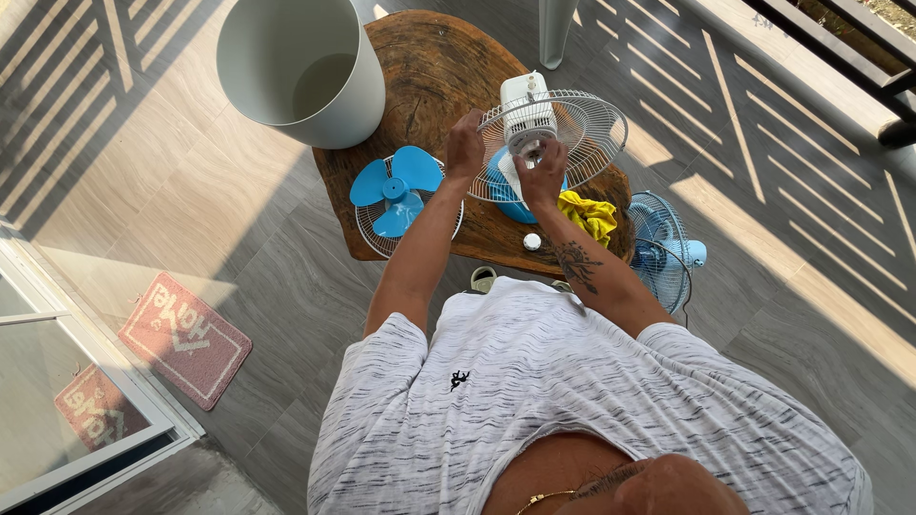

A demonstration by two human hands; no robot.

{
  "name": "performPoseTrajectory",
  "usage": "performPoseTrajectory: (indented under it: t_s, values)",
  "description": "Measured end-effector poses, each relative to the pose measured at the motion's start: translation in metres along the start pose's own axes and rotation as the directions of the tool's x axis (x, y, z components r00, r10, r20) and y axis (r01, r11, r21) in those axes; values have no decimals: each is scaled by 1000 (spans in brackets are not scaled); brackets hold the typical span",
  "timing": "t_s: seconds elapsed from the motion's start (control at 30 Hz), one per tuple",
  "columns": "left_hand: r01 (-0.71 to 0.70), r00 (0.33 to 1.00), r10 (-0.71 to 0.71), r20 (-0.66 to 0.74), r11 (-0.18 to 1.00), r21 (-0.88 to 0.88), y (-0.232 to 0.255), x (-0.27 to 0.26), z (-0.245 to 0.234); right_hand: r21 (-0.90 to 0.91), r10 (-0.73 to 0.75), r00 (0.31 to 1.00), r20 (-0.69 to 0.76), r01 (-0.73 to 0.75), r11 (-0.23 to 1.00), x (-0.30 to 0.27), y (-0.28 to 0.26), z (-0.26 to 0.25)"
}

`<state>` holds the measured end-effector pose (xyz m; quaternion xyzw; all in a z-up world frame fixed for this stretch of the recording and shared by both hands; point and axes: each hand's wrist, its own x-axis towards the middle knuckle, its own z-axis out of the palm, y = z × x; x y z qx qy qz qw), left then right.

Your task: The person wipes the fan motor housing with a yellow cloth, then reassembles the fan by attaching the motor to the base, securing the fan blades, and snapping the front grille into place. The completed fan remains on the wooden table.

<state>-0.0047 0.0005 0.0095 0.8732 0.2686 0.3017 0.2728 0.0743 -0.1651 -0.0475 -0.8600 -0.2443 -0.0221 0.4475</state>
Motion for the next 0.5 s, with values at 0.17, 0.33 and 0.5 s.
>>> performPoseTrajectory:
  t_s: [0.17,0.33,0.5]
  values:
    - [0,1000,0,28,1000,23,-2,5,3,598,590,632,502,-747,291,20,8,7]
    - [-34,999,33,17,999,16,2,6,0,10,29,999,-44,-29,1000,-1,-3,4]
    - [4,1000,-4,25,1000,23,6,11,-8,278,419,892,168,-451,848,15,6,12]
